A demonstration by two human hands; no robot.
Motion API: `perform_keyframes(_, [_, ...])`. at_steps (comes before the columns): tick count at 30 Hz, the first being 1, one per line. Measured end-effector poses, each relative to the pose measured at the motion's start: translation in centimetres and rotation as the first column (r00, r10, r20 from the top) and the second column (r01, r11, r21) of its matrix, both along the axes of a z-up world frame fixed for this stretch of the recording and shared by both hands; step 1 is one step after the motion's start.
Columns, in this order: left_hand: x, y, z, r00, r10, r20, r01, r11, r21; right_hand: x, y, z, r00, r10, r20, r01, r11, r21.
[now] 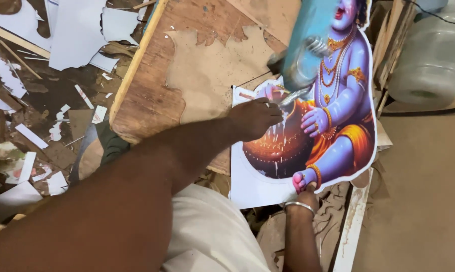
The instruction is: Cutting out a printed image of Krishna from cardboard using a specialized cutting machine.
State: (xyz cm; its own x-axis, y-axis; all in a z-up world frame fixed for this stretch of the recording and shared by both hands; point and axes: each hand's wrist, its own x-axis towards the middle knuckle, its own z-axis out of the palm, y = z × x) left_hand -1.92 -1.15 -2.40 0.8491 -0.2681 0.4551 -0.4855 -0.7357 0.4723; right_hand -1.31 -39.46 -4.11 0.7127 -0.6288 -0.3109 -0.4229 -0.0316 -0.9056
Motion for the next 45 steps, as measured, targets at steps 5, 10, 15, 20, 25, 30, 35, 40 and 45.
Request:
perform_keyframes(5, [-1.8,1.7,3.0,0.978,-0.080,-0.190,0.074,0.996,-0.040,-3.8,2.8,2.6,0.998,0.057,-0.011,-0.056,0.993,0.106])
perform_keyframes(10, [-0.5,1.1,0.0,0.995,-0.097,-0.013,0.098,0.995,0.034,-5.8,1.7,0.7,0.991,0.121,0.054,-0.129,0.971,0.202])
perform_keyframes(15, [-1.5,2.4,1.5,0.994,-0.112,-0.014,0.112,0.993,0.020,-7.8,2.5,-0.1,0.997,0.047,0.063,-0.062,0.965,0.255])
perform_keyframes(20, [-1.7,2.7,0.8,0.986,-0.168,-0.023,0.168,0.985,0.024,-10.0,2.9,-0.9,0.992,0.059,0.113,-0.082,0.973,0.214])
perform_keyframes(25, [-1.3,2.8,0.0,0.979,-0.203,0.017,0.202,0.978,0.054,-11.8,3.9,-0.4,0.997,-0.010,0.079,-0.015,0.950,0.312])
perform_keyframes(30, [-1.2,3.1,0.3,0.970,-0.242,-0.012,0.242,0.967,0.079,-12.6,2.9,-1.2,0.996,-0.058,0.066,0.021,0.886,0.462])
perform_keyframes(35, [-1.7,4.0,1.1,0.965,-0.255,-0.066,0.259,0.964,0.065,-13.8,6.6,1.7,0.999,-0.039,0.033,0.027,0.950,0.311])
perform_keyframes(40, [-1.7,4.2,1.4,0.958,-0.275,-0.084,0.281,0.958,0.063,-14.4,4.3,-0.6,0.996,-0.085,0.015,0.073,0.923,0.378])
perform_keyframes(45, [-2.4,5.0,2.7,0.943,-0.284,-0.172,0.285,0.958,-0.015,-15.5,4.8,-0.5,0.998,-0.028,0.059,0.001,0.908,0.419])
